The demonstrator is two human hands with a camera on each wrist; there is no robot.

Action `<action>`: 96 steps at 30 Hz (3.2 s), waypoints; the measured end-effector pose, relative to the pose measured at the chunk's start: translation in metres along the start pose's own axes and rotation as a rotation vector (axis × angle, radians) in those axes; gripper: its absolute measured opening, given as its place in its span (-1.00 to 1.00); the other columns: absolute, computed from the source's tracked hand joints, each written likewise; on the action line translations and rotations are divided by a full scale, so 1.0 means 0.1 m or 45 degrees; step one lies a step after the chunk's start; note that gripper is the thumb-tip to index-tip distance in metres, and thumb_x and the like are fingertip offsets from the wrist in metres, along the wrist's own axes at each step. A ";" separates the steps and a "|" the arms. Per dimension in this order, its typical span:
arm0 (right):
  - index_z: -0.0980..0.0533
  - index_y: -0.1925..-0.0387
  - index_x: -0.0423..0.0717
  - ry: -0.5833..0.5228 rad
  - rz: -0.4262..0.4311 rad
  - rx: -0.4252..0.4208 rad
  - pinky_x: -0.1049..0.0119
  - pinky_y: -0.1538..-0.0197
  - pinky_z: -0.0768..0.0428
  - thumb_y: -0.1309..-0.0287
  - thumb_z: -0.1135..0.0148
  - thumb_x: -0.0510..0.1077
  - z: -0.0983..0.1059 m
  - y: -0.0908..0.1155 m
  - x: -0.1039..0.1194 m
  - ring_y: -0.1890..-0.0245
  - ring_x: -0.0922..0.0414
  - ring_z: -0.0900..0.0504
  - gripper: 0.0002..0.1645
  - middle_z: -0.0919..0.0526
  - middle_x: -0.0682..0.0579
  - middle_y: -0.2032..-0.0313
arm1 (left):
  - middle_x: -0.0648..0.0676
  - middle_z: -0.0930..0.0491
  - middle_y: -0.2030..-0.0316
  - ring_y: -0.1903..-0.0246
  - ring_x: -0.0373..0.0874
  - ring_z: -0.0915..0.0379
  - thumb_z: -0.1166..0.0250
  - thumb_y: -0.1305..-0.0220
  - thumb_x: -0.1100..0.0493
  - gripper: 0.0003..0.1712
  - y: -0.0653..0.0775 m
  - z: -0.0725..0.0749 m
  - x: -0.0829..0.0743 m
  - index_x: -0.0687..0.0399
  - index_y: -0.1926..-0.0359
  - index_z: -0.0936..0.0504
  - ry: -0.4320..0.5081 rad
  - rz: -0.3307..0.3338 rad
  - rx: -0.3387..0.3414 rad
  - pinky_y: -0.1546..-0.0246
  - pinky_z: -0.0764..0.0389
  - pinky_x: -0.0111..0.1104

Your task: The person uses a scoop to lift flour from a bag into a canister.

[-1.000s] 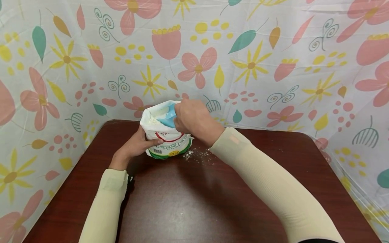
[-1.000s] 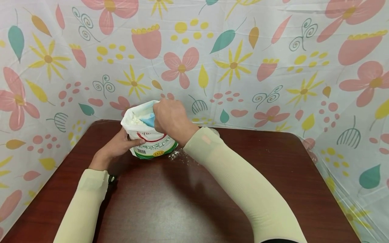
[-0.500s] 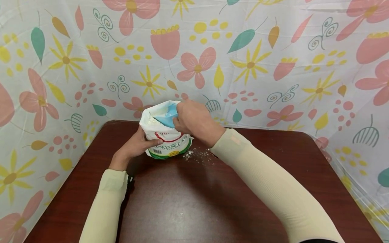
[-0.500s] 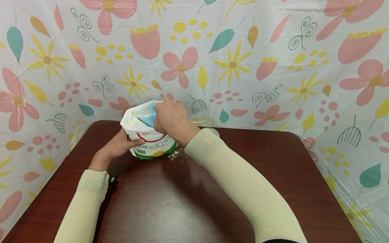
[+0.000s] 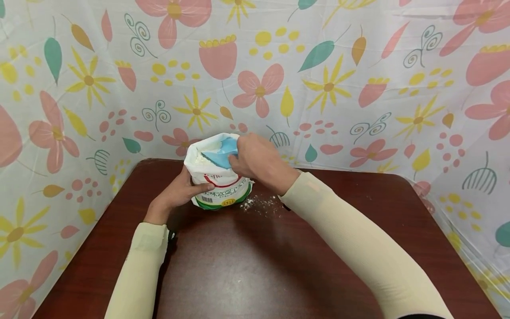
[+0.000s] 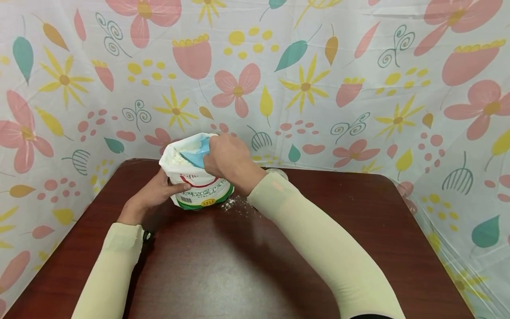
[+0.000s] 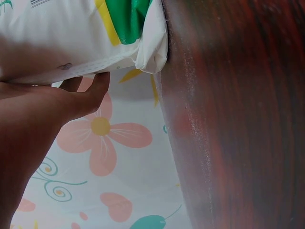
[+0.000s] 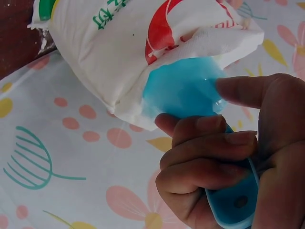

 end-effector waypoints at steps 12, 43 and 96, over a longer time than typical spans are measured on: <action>-0.39 0.57 0.01 -0.002 -0.031 0.000 0.23 0.57 -0.39 -0.33 -0.19 0.04 0.03 -0.01 0.02 0.63 0.13 -0.33 -0.62 -0.30 0.11 0.64 | 0.01 -0.40 -0.36 -0.35 0.01 -0.40 -0.52 -0.30 0.29 0.24 0.00 0.01 -0.01 -0.43 -0.64 0.14 -0.006 -0.008 0.002 -0.43 -0.35 0.16; -0.47 -0.34 0.03 0.068 -0.079 0.046 0.04 0.38 -0.62 -0.27 -0.17 0.16 0.24 0.05 -0.09 0.38 0.00 -0.62 -0.34 -0.59 0.00 0.39 | -0.03 -0.40 -0.36 -0.36 0.00 -0.38 -0.56 -0.26 0.27 0.30 -0.01 0.02 -0.04 -0.59 -0.62 0.16 0.001 0.026 -0.018 -0.45 -0.31 0.17; -0.25 0.65 -0.03 -0.120 -0.104 -0.098 0.23 0.55 -0.21 -0.31 -0.25 0.18 0.58 0.87 -0.85 0.65 0.11 -0.20 -0.41 -0.13 0.10 0.67 | -0.06 -0.41 -0.38 -0.33 0.02 -0.44 -0.57 -0.22 0.31 0.30 -0.03 0.04 -0.03 -0.48 -0.64 0.13 -0.012 -0.008 -0.028 -0.37 -0.40 0.24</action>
Point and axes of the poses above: each hand's wrist, its own y-axis away from the middle knuckle, its own z-axis out of the back of the hand, x = y × z, the point moved 7 cm from there along -y, towards the middle knuckle
